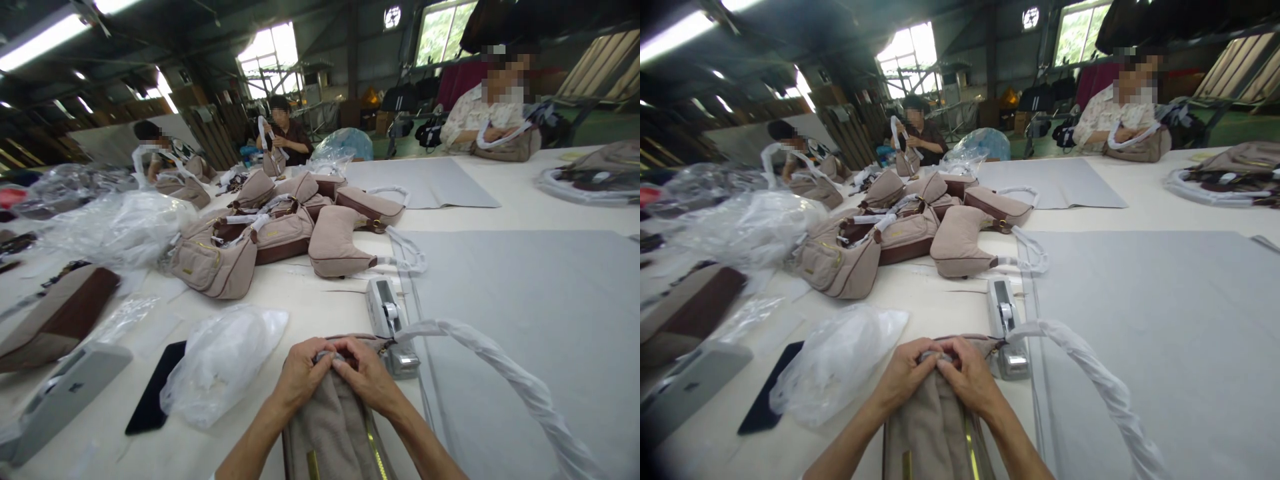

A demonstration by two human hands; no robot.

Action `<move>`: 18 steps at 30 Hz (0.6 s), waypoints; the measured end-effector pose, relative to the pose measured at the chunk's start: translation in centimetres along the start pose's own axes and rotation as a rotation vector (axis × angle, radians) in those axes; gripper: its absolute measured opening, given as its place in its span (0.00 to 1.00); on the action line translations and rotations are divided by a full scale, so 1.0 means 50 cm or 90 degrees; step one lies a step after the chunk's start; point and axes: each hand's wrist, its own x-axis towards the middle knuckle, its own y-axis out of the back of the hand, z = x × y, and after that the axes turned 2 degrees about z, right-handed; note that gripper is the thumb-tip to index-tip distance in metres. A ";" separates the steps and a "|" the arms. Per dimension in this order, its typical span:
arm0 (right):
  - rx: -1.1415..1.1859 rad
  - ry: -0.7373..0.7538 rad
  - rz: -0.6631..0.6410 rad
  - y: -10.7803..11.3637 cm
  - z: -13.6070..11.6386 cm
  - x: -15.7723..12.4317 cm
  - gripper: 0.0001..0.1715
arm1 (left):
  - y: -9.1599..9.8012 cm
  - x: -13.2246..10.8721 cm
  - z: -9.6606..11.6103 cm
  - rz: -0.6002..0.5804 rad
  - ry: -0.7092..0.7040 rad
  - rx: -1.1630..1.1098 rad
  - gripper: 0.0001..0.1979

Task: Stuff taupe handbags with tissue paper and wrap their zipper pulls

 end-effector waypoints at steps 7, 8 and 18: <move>0.007 -0.021 0.075 -0.010 0.016 -0.003 0.09 | 0.008 -0.011 -0.022 -0.031 0.071 -0.105 0.13; 0.011 -0.014 0.080 -0.013 0.017 -0.004 0.09 | 0.010 -0.011 -0.024 -0.040 0.059 -0.114 0.10; -0.069 0.076 0.180 -0.051 0.022 -0.032 0.09 | 0.009 -0.022 -0.020 0.008 0.114 -0.097 0.15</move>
